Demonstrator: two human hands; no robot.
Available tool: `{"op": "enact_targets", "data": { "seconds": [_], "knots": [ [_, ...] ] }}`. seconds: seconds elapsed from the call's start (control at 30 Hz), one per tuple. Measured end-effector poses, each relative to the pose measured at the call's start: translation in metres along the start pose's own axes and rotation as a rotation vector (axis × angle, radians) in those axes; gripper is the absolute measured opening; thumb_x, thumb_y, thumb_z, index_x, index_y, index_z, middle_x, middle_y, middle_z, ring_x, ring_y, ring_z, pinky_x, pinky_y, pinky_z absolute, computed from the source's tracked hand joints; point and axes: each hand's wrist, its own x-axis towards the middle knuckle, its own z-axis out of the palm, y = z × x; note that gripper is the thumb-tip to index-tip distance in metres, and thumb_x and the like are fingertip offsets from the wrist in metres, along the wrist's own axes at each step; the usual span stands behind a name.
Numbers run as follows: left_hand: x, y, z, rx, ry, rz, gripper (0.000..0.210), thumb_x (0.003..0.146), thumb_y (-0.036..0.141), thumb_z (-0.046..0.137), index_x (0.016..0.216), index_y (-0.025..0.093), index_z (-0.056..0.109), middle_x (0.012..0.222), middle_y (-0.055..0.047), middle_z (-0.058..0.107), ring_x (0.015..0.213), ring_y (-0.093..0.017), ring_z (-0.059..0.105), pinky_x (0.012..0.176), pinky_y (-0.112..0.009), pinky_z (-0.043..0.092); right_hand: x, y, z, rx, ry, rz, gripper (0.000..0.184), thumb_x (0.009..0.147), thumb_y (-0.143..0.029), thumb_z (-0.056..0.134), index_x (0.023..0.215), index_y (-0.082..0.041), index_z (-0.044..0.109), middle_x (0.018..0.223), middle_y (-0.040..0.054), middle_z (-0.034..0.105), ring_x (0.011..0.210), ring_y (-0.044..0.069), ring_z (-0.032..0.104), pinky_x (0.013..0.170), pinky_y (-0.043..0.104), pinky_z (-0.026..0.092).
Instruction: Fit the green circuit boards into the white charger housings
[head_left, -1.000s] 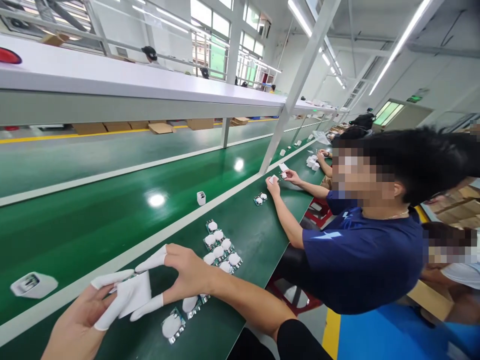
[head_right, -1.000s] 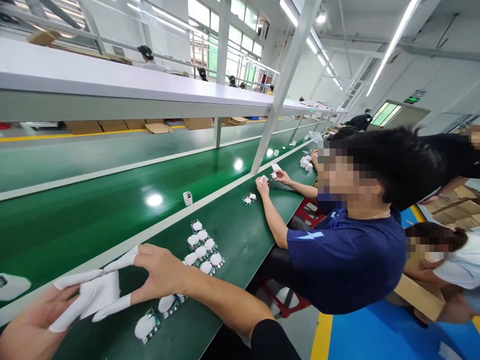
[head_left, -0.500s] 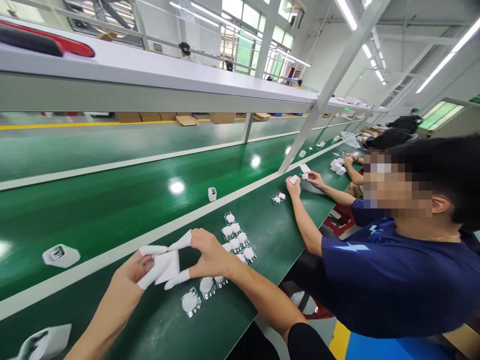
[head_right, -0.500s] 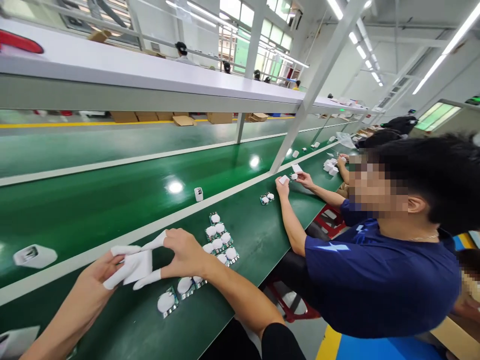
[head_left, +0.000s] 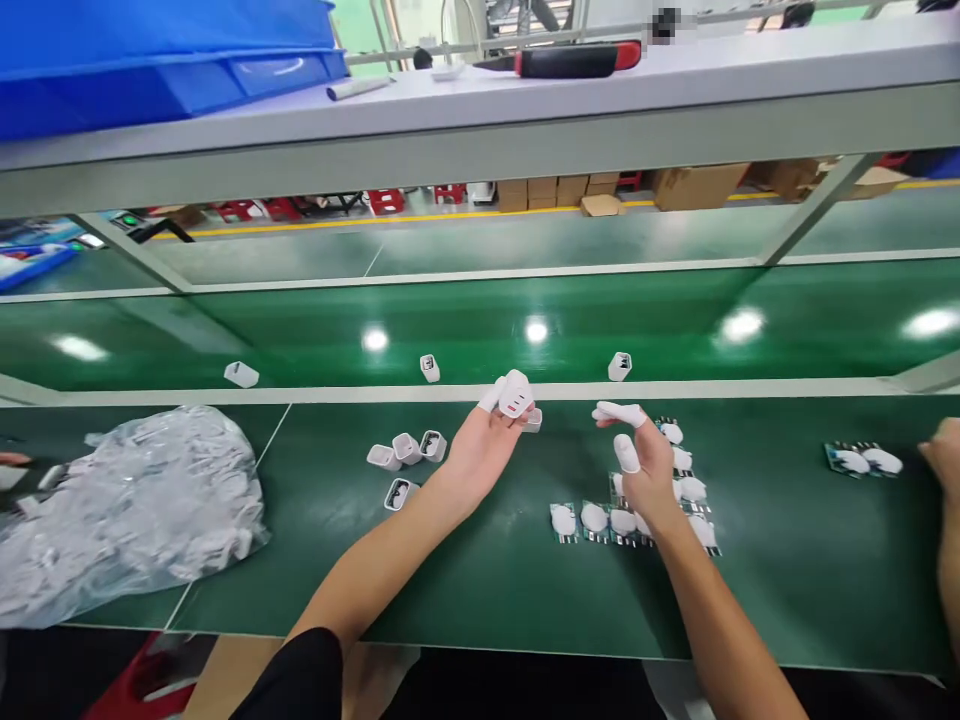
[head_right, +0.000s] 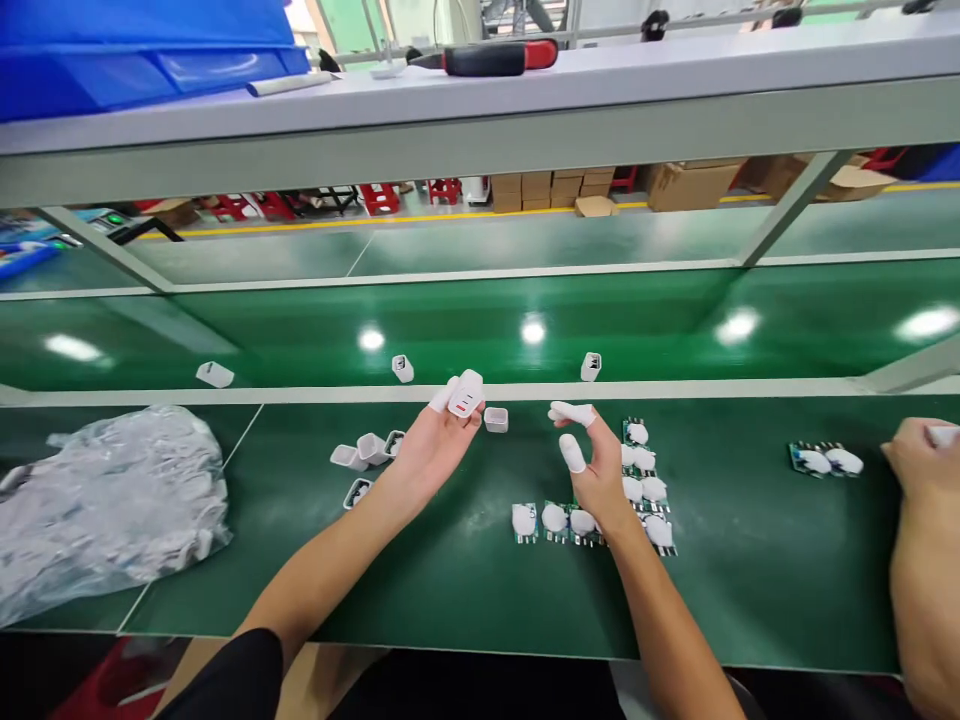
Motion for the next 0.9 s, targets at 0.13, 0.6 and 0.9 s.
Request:
{"op": "enact_targets", "data": {
  "seconds": [0.13, 0.6, 0.9],
  "knots": [
    [-0.004, 0.008, 0.001, -0.063, 0.02, -0.005, 0.02, 0.109, 0.013, 0.066, 0.127, 0.017, 0.075, 0.095, -0.005, 0.079, 0.082, -0.015, 0.077, 0.072, -0.022, 0.064, -0.001, -0.002, 0.002, -0.019, -0.014, -0.015, 0.037, 0.114, -0.052, 0.059, 0.14, -0.032, 0.075, 0.12, 0.0088, 0.08, 0.111, 0.031, 0.075, 0.1, 0.051, 0.058],
    [0.043, 0.029, -0.019, 0.537, -0.039, 0.281, 0.016, 0.106, 0.03, 0.069, 0.116, 0.019, 0.065, 0.111, -0.011, 0.08, 0.093, -0.02, 0.082, 0.076, -0.028, 0.065, 0.004, -0.004, -0.001, -0.1, -0.004, -0.07, 0.03, 0.115, -0.043, 0.057, 0.13, -0.03, 0.079, 0.12, 0.0086, 0.08, 0.113, 0.03, 0.075, 0.095, 0.047, 0.058],
    [0.148, 0.043, -0.029, 1.468, 0.018, 0.602, 0.042, 0.077, 0.003, 0.084, 0.085, 0.024, 0.049, 0.086, -0.002, 0.067, 0.085, -0.022, 0.068, 0.086, -0.035, 0.051, 0.021, -0.003, -0.024, -0.497, 0.196, -0.074, 0.034, 0.113, -0.05, 0.056, 0.109, -0.026, 0.078, 0.107, 0.0094, 0.082, 0.104, 0.03, 0.074, 0.094, 0.047, 0.054]
  ]
}}
